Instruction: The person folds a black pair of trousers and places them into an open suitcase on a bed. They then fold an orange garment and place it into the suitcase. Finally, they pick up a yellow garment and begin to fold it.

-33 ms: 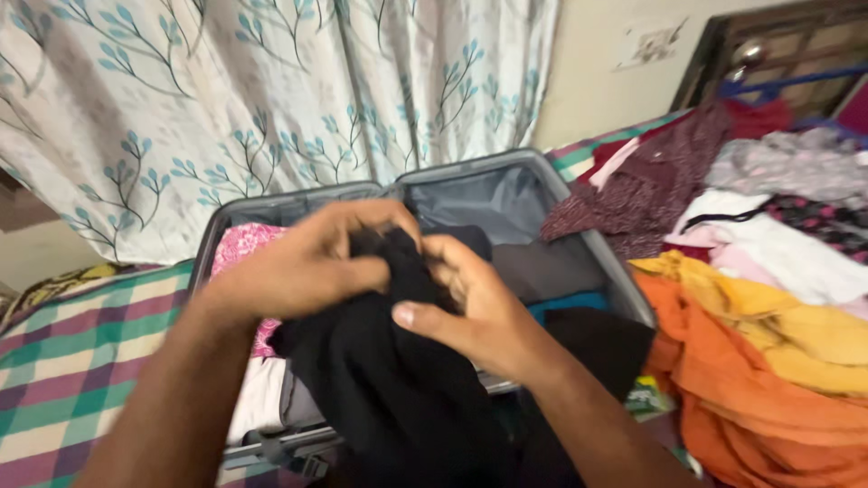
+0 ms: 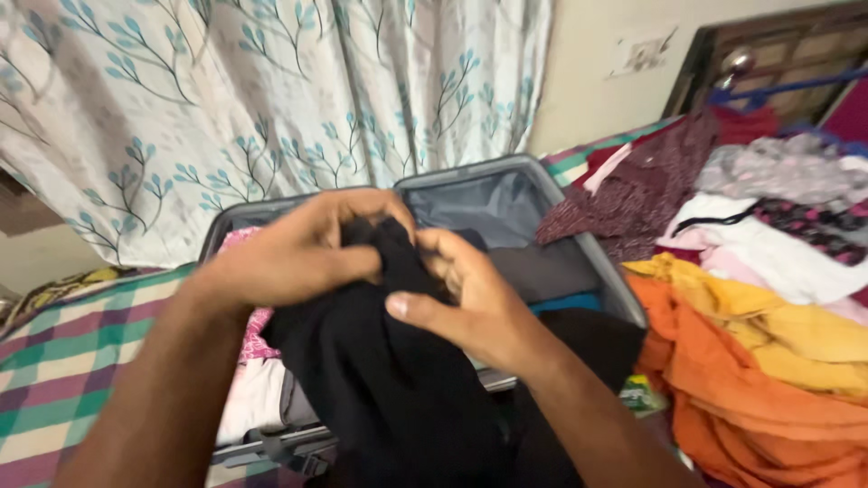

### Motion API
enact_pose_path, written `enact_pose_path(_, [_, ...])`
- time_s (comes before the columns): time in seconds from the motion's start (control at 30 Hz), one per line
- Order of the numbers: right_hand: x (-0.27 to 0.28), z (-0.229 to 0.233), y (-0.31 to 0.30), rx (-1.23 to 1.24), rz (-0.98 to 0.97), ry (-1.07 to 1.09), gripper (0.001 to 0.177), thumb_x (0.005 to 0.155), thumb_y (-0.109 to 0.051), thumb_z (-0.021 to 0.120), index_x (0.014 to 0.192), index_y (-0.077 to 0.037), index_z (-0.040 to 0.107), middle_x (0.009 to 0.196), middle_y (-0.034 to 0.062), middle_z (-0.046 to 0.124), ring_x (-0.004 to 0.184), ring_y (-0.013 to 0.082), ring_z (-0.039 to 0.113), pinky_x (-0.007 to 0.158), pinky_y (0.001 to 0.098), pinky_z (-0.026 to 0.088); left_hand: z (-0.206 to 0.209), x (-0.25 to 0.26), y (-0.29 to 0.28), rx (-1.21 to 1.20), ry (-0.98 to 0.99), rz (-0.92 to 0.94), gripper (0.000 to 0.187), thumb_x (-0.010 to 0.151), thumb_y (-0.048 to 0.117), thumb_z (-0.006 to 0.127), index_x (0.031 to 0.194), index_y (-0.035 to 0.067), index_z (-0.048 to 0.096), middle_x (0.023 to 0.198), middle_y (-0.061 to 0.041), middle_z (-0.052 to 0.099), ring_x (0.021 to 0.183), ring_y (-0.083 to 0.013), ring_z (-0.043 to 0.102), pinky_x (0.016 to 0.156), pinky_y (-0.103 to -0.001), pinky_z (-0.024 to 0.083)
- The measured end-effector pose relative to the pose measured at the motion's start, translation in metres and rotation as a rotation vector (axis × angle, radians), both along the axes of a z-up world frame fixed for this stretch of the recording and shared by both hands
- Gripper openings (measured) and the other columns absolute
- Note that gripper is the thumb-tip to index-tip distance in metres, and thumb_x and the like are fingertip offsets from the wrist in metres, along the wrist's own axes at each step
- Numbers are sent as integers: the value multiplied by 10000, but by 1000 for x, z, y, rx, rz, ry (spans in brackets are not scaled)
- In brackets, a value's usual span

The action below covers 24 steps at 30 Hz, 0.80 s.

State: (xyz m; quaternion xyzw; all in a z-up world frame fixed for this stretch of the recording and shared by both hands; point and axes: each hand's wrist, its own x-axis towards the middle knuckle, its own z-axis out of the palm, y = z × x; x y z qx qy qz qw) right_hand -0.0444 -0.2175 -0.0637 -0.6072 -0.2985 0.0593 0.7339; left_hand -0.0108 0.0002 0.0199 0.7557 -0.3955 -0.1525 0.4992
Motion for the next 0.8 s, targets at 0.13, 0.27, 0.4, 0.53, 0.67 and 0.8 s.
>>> enact_pose_path(0.13, [-26,55,-8,59,130,14,544,935,-108,752,1388,94,528,1199,119,689,1092,156,663,975,323,544,71,-37,-3,116,-143,123,208,877,46,625,1070,20,699,907,-33,736,823,-84,680,758,-261,563])
enact_pose_path(0.27, [-57,84,-8,-20,251,-19,520,953,-104,757,1377,139,581,1220,136,704,1100,177,668,988,341,550,116,-74,-1,200,-198,282,184,880,162,695,989,15,718,839,-45,740,736,-109,674,696,-300,575])
enact_pose_path(0.4, [-82,96,-1,-89,263,-152,656,908,-137,780,1466,67,502,1341,111,657,1229,155,619,1089,337,508,144,-99,-2,397,-339,352,290,870,301,699,1004,46,737,840,-48,779,737,-120,710,730,-298,595])
enact_pose_path(0.53, [-95,101,2,-120,271,-149,786,857,-170,805,1519,44,441,1427,118,609,1323,174,570,1151,359,448,167,-106,1,354,-362,393,377,859,341,700,1078,38,743,898,-73,791,777,-156,738,757,-328,617])
enact_pose_path(0.67, [-94,112,-8,-173,297,-155,865,832,-192,811,1555,21,388,1475,127,567,1367,191,524,1170,362,399,204,-104,13,284,-425,440,447,862,378,697,1131,22,730,965,-99,794,843,-191,762,802,-336,629])
enact_pose_path(0.8, [-85,118,-20,30,355,-79,879,869,-230,800,1572,33,343,1569,139,484,1454,215,464,1216,375,353,253,-93,28,222,-621,536,543,891,423,724,1277,47,654,1081,-105,762,909,-221,768,834,-330,621])
